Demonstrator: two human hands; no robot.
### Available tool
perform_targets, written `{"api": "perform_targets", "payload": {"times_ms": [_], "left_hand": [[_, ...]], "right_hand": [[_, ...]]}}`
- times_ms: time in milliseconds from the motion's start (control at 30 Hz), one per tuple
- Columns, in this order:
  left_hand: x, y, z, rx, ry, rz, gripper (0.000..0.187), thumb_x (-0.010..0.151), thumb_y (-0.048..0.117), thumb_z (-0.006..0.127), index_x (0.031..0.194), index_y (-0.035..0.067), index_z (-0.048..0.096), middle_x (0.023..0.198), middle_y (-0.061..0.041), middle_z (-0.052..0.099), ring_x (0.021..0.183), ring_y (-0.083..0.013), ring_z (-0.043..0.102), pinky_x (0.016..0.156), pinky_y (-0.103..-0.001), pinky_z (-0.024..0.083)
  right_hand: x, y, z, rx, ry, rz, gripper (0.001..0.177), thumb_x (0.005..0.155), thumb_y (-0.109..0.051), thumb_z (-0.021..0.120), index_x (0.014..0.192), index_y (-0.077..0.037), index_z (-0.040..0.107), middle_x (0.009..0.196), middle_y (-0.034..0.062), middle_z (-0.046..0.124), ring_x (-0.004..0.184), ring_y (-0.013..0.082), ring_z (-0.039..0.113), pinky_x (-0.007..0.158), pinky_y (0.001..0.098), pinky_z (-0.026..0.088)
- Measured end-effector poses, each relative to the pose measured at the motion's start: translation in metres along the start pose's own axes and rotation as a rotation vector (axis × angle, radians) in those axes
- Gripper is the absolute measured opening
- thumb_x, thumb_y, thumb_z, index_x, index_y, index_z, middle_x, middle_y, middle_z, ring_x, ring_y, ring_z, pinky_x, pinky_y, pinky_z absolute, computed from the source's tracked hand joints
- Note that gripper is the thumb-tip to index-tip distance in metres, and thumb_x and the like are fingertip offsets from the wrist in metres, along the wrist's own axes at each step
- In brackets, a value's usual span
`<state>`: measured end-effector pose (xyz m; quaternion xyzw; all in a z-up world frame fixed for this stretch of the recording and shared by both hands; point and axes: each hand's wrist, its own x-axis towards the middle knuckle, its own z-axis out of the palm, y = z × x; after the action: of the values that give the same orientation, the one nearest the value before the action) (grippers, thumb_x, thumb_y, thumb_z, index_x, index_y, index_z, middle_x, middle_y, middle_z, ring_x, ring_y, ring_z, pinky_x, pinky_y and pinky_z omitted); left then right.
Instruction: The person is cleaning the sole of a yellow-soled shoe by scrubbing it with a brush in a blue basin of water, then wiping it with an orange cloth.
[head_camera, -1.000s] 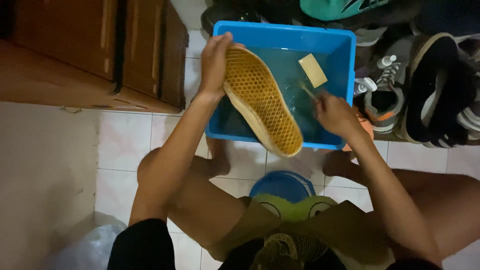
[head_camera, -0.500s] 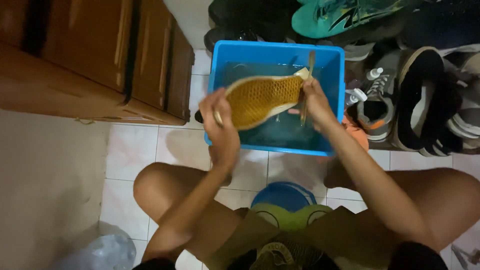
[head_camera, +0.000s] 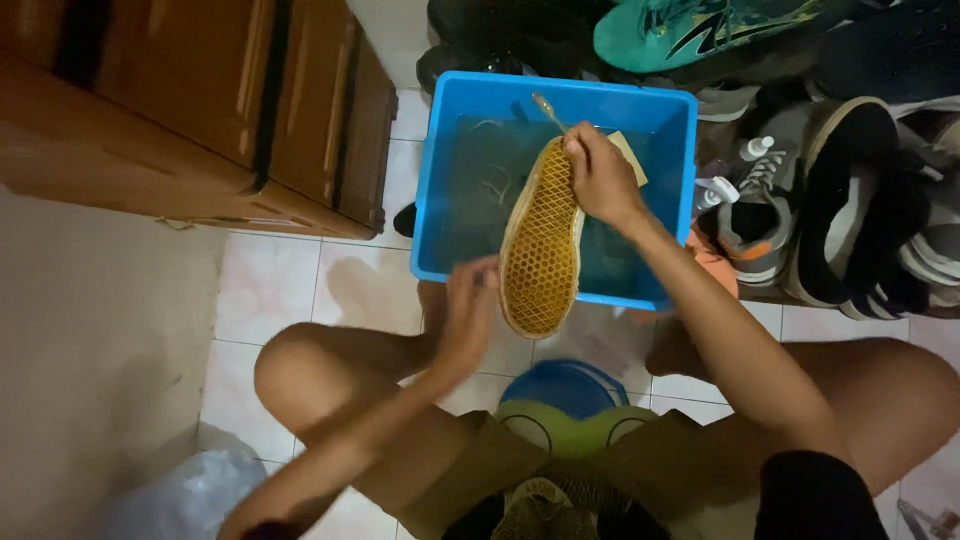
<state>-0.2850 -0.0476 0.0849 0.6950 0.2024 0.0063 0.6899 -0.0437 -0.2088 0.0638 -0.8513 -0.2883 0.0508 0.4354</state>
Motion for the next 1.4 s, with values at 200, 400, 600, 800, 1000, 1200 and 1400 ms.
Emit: {"api": "perform_targets", "payload": {"times_ms": [200, 400, 600, 800, 1000, 1200, 1400], "left_hand": [[0.176, -0.007, -0.014, 0.463, -0.202, 0.188, 0.061, 0.106, 0.073, 0.033, 0.138, 0.032, 0.066, 0.139, 0.002, 0.059, 0.135, -0.0198, 0.055, 0.118, -0.042, 0.037], [0.224, -0.007, 0.049, -0.034, -0.397, 0.125, 0.088, 0.11, 0.063, 0.044, 0.159, -0.008, 0.033, 0.164, -0.035, 0.029, 0.155, -0.0551, 0.021, 0.131, -0.064, 0.014], [0.237, -0.021, 0.036, 0.046, -0.513, -0.035, 0.087, 0.111, 0.067, 0.044, 0.168, 0.006, 0.021, 0.171, -0.025, 0.016, 0.159, -0.0493, 0.009, 0.129, -0.068, 0.005], [0.219, 0.019, 0.048, -0.035, -0.532, -0.045, 0.093, 0.108, 0.063, 0.046, 0.166, -0.001, 0.013, 0.171, -0.03, 0.003, 0.158, -0.0536, -0.001, 0.13, -0.068, 0.001], [0.263, -0.037, 0.05, -0.107, -0.678, 0.233, 0.035, 0.119, 0.039, 0.037, 0.139, 0.017, 0.055, 0.138, -0.013, 0.054, 0.142, -0.0404, 0.045, 0.123, -0.066, 0.028], [0.304, -0.073, 0.068, -0.202, -0.698, 0.129, 0.038, 0.114, 0.032, 0.036, 0.126, 0.016, 0.068, 0.126, -0.021, 0.062, 0.12, -0.0439, 0.064, 0.114, -0.06, 0.041], [0.305, -0.057, 0.073, -0.102, -0.737, 0.063, 0.052, 0.107, 0.045, 0.036, 0.139, 0.018, 0.067, 0.12, -0.016, 0.071, 0.104, -0.0321, 0.073, 0.11, -0.056, 0.046]], "right_hand": [[-0.001, -0.029, 0.002, -0.017, 0.08, -0.078, 0.02, 0.117, -0.018, 0.034, 0.105, -0.012, 0.048, 0.084, 0.0123, 0.048, 0.078, 0.0449, 0.056, 0.065, 0.0572, 0.047], [0.004, -0.015, 0.004, 0.237, 0.112, -0.015, 0.023, 0.117, -0.016, 0.035, 0.11, -0.009, 0.055, 0.085, 0.0165, 0.055, 0.082, 0.0313, 0.059, 0.078, 0.0468, 0.047], [-0.025, -0.019, -0.054, 0.092, 0.005, 0.224, 0.029, 0.113, -0.018, 0.042, 0.109, 0.002, 0.063, 0.092, 0.0334, 0.065, 0.09, 0.0505, 0.063, 0.08, 0.061, 0.045], [-0.048, 0.029, -0.047, -0.492, -0.664, 0.475, 0.04, 0.099, -0.023, 0.046, 0.1, -0.001, 0.079, 0.094, 0.0268, 0.077, 0.096, 0.05, 0.073, 0.081, 0.0608, 0.055], [-0.038, 0.001, -0.049, -0.731, -0.876, 0.389, 0.034, 0.094, -0.011, 0.05, 0.086, -0.002, 0.081, 0.093, 0.0243, 0.079, 0.094, 0.0437, 0.077, 0.079, 0.0581, 0.059], [-0.004, -0.018, -0.131, -0.565, -0.588, 0.495, 0.038, 0.098, -0.019, 0.05, 0.128, -0.018, 0.073, 0.114, 0.0257, 0.076, 0.108, 0.051, 0.069, 0.093, 0.0602, 0.053], [0.01, -0.053, -0.123, -0.17, -0.596, 0.439, 0.033, 0.099, -0.012, 0.049, 0.116, 0.0, 0.073, 0.113, 0.032, 0.073, 0.101, 0.0525, 0.068, 0.09, 0.0625, 0.051]]}}
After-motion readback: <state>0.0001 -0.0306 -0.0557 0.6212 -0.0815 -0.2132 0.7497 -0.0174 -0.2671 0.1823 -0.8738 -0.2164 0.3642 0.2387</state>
